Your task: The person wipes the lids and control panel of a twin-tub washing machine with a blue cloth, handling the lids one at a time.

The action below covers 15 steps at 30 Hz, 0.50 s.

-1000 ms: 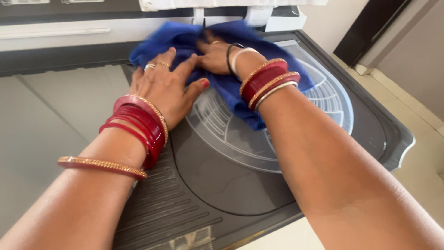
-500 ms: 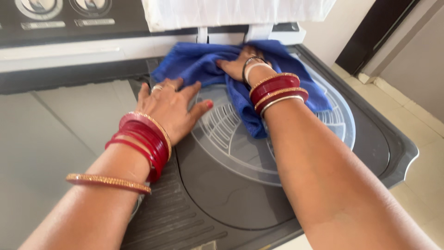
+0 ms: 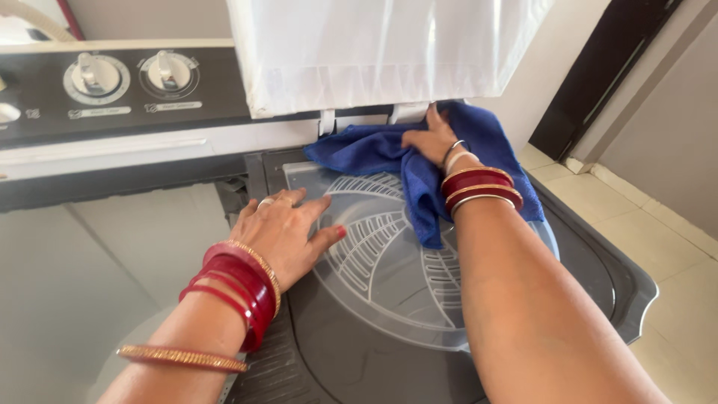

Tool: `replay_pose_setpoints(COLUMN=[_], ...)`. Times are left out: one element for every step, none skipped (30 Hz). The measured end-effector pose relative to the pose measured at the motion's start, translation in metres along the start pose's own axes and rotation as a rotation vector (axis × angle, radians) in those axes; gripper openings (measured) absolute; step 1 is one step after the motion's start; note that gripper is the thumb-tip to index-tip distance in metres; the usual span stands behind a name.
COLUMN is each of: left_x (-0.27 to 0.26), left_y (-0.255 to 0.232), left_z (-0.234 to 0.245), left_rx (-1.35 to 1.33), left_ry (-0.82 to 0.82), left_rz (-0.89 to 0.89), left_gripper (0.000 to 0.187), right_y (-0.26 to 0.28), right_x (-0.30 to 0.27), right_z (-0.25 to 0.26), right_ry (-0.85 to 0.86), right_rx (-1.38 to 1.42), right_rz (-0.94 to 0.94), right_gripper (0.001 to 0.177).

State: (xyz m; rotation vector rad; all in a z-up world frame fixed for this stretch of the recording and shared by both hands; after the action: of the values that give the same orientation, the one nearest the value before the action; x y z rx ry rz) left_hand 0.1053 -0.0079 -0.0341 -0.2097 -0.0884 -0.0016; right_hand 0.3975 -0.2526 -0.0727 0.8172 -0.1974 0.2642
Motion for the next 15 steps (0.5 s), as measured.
replay_pose_setpoints(left_x=[0.000,0.001,0.001,0.001,0.001,0.001,-0.001,-0.002,-0.001,-0.001,-0.001,-0.001,-0.001,-0.002,-0.002], left_y=[-0.001,-0.001,-0.001,-0.002,-0.002,-0.003,-0.004,-0.003,-0.004,-0.005,-0.004,-0.003,-0.002,-0.003,-0.003], left_z=[0.001,0.001,0.001,0.001,0.002,0.003,0.002,0.002,0.003,0.004,0.004,0.004,0.005,0.005,0.006], left_rx=[0.006,0.006,0.006,0.005,0.004,0.003,0.003,0.004,0.005,0.005,0.007,0.009,0.011,0.012,0.014], left_ry=[-0.001,0.006,0.014,0.022,0.013,0.004,0.001,-0.002,-0.006,-0.011,-0.011,-0.010,-0.010,-0.008,-0.011], left_rz=[-0.004,-0.008,-0.009,-0.010,-0.016,-0.021,-0.025,-0.029,-0.039,-0.049,-0.041,-0.032,-0.021,-0.022,-0.022], left_gripper=[0.061,0.062,0.063,0.064,0.065,0.065,0.065,0.064,0.062,0.061,0.061,0.061,0.060,0.062,0.063], right_y=[-0.005,-0.010,-0.012,-0.015,-0.018,-0.013,-0.009,-0.007,-0.011,-0.015,-0.018,-0.014,-0.009,-0.005,0.001], right_x=[0.001,0.001,0.001,0.001,0.001,0.006,0.008,0.007,0.003,-0.003,-0.007,-0.009,-0.010,-0.011,-0.010], right_z=[-0.003,-0.006,-0.006,-0.006,-0.006,0.000,0.004,0.009,0.012,0.017,0.020,0.026,0.029,0.033,0.034], right_ry=[0.029,0.057,0.042,0.027,0.014,-0.089,-0.186,-0.284,-0.295,-0.305,-0.315,-0.320,-0.322,-0.323,-0.294], right_rx=[-0.081,-0.162,-0.138,-0.113,-0.086,0.054,0.195,0.335,0.442,0.548,0.655,0.536,0.419,0.301,0.165], right_rz=[-0.077,-0.155,-0.203,-0.252,-0.298,-0.244,-0.193,-0.141,-0.157,-0.173,-0.185,-0.154,-0.122,-0.090,-0.063], right_gripper=[0.118,0.124,0.124,0.125,0.126,0.130,0.135,0.139,0.137,0.136,0.136,0.129,0.123,0.118,0.104])
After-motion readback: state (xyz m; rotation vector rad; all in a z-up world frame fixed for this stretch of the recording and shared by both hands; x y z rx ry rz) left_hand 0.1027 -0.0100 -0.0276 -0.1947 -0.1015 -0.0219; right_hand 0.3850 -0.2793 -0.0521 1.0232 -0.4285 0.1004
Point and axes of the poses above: each hand's wrist, its own x-axis towards the middle knuckle, its own z-axis out of the back of the hand, y = z × x, the point moved 9 cm from there along x, towards the middle knuckle, and after that the axes turned 6 degrees about z, right-handed, at the moved point
